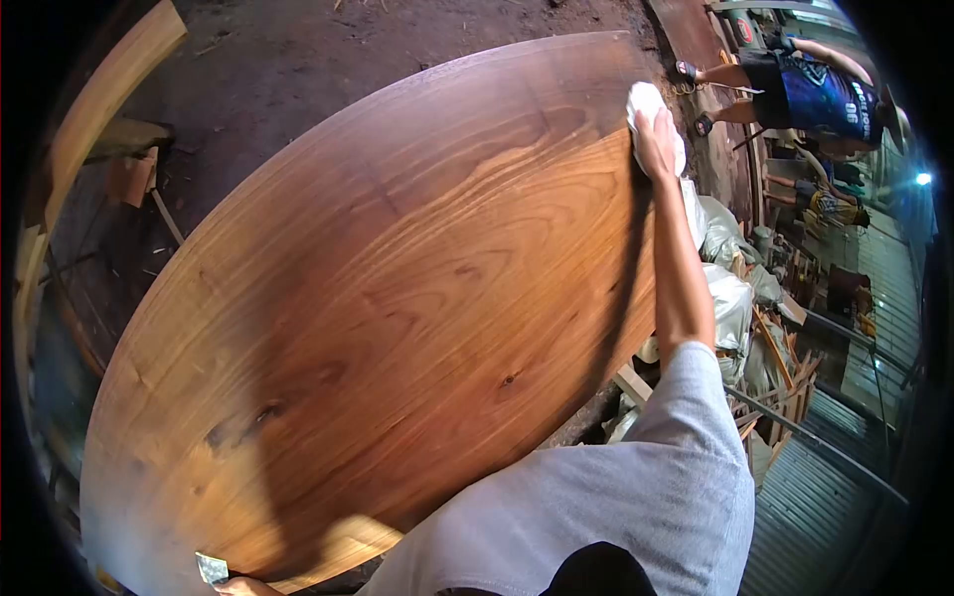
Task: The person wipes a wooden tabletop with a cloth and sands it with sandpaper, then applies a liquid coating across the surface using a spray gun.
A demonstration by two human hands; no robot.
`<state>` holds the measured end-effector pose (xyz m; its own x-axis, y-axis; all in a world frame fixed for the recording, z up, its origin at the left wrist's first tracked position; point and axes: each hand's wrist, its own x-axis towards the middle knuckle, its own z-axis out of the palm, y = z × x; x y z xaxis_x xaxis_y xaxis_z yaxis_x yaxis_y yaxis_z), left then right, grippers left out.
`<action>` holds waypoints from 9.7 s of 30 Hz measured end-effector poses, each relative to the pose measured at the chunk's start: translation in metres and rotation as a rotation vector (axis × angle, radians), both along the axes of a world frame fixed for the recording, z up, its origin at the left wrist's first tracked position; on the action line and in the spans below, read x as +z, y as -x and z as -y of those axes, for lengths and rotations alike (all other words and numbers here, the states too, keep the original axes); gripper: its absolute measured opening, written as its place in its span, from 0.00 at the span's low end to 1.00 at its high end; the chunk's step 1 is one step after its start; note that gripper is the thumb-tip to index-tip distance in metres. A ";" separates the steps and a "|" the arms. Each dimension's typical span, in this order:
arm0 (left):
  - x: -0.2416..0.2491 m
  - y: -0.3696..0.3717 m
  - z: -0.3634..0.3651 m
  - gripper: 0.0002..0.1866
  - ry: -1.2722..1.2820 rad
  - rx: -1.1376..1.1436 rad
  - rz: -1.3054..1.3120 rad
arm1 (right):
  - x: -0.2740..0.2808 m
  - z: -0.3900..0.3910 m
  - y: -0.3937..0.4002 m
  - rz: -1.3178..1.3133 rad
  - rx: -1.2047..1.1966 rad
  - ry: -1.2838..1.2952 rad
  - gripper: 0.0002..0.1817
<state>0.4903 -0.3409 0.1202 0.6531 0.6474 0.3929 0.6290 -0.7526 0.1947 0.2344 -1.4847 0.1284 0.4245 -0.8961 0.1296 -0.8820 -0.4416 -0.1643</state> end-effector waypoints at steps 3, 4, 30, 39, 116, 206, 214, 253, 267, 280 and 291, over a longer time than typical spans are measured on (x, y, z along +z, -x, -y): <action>-0.004 0.001 0.004 0.27 0.003 0.010 -0.016 | -0.014 -0.071 -0.054 -0.009 0.393 0.246 0.41; -0.003 0.001 0.003 0.27 0.000 0.011 -0.014 | 0.005 -0.125 -0.075 -0.035 0.471 0.165 0.39; 0.010 0.021 -0.037 0.26 0.218 -0.043 0.086 | -0.018 0.000 -0.133 -0.307 0.967 0.598 0.34; 0.011 0.022 -0.015 0.25 1.115 -0.063 0.663 | 0.029 -0.461 -0.313 -0.071 0.826 0.042 0.38; -0.010 0.049 -0.069 0.10 0.784 -0.042 1.094 | 0.065 -0.092 -0.123 -0.606 0.833 0.983 0.15; 0.105 -0.504 -1.524 0.37 1.889 -0.264 0.135 | 0.092 -2.385 -0.837 0.614 0.390 -1.767 0.21; 0.033 -0.514 -1.451 0.26 2.230 0.027 0.356 | 0.013 -2.502 -0.804 0.250 0.980 -1.556 0.19; 0.005 -0.498 -1.687 0.19 2.427 0.115 -0.453 | 0.034 -2.336 -0.974 0.630 0.191 -0.276 0.14; 0.042 -0.631 -1.565 0.29 2.994 -1.137 -0.159 | 0.174 -2.425 -0.737 0.834 0.315 -0.419 0.10; 0.254 -0.535 -1.463 0.41 1.304 -1.634 -0.459 | 0.209 -2.473 -0.613 0.889 0.353 -0.692 0.11; 0.302 -0.401 -1.409 0.26 1.073 -1.884 -0.007 | 0.278 -2.446 -0.471 0.830 0.359 -0.611 0.16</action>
